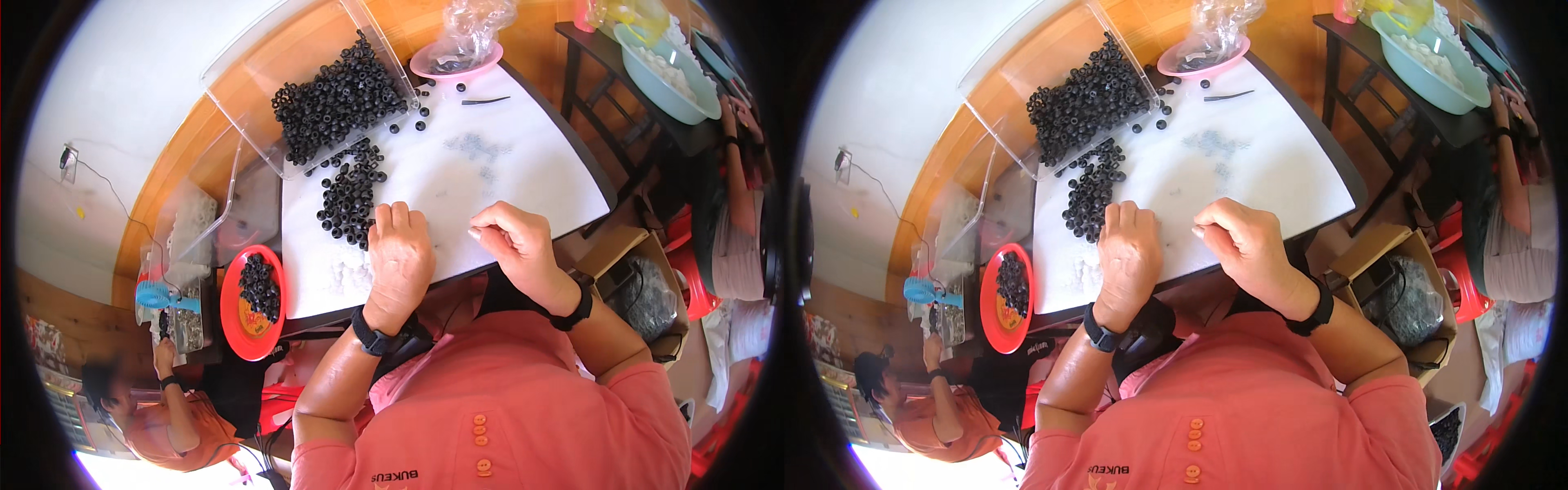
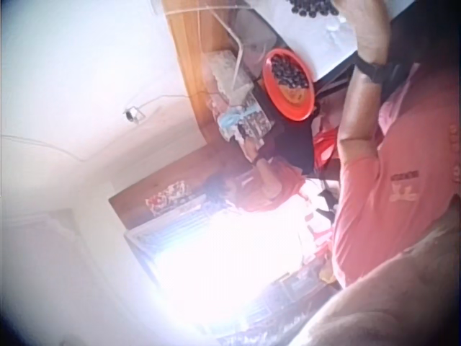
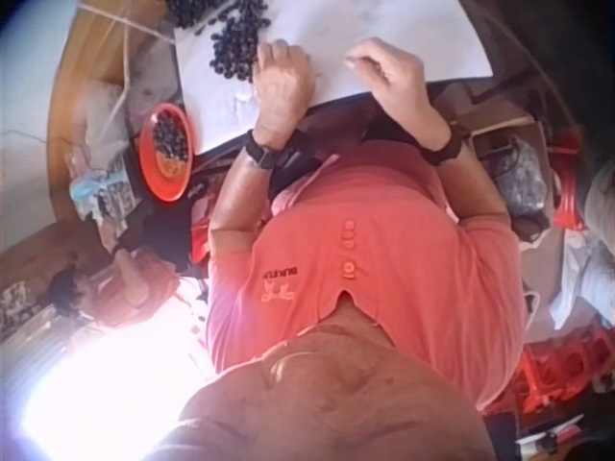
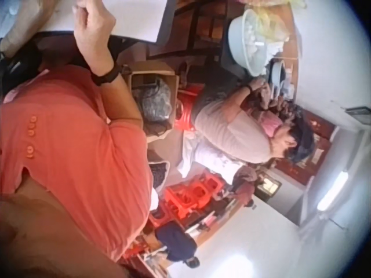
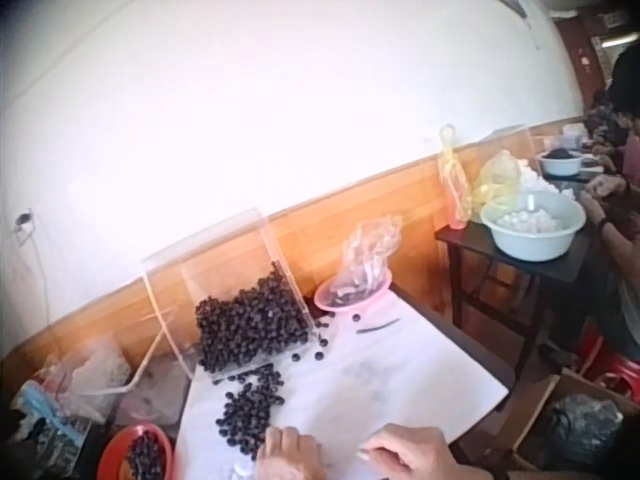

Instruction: The person picks up a black plastic piece and a metal pin by hand, inserts the pin into the piece, and places the assembled unit onto the table, occasionally reaching for more plastic pieces.

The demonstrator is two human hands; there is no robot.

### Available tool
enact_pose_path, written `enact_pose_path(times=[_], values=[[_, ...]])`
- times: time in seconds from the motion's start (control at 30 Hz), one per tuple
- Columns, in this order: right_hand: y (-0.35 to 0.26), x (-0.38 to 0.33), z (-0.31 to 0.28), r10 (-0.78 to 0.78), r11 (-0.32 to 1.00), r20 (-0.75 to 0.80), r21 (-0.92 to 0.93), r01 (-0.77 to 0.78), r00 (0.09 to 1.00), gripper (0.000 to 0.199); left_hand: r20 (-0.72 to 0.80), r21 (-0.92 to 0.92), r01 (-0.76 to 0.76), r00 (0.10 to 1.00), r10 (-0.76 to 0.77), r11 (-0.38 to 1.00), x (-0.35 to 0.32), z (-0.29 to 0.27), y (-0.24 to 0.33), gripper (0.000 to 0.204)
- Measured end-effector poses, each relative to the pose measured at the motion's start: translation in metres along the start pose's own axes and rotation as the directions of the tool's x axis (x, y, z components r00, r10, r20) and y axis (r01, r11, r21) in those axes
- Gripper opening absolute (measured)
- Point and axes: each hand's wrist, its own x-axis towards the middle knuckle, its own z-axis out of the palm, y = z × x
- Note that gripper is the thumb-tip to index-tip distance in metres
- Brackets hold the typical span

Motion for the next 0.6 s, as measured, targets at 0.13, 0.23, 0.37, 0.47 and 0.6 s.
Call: enact_pose_path(times=[0.13, 0.23, 0.37, 0.47, 0.6], values=[[-0.001, -0.001, 0.001, -0.043, 0.999, -0.011, 0.000, 0.043, 0.999, 0.009, 0.023, -0.027, 0.021, 1.000, -0.020, 0.999, -0.002, -0.004, -0.004, 0.010], [-0.004, 0.001, 0.001, 0.010, 1.000, 0.019, 0.022, -0.010, 1.000, 0.009, -0.032, -0.104, 0.051, 0.998, -0.054, 0.993, -0.005, -0.007, -0.005, 0.008], [-0.014, -0.001, 0.004, -0.029, 0.995, 0.086, 0.098, 0.021, 0.996, 0.015, 0.233, -0.764, 0.355, 0.930, -0.284, 0.538, -0.014, -0.040, 0.017, 0.012], [-0.017, 0.002, 0.013, -0.120, 0.975, 0.115, 0.201, 0.095, 0.986, 0.022, 0.693, -0.714, 0.681, 0.656, -0.300, -0.159, -0.014, -0.057, 0.022, 0.013], [-0.015, 0.006, 0.022, -0.190, 0.957, 0.176, 0.253, 0.142, 0.966, 0.028, 0.733, -0.676, 0.593, 0.604, -0.313, -0.438, -0.023, -0.060, 0.014, 0.012]])
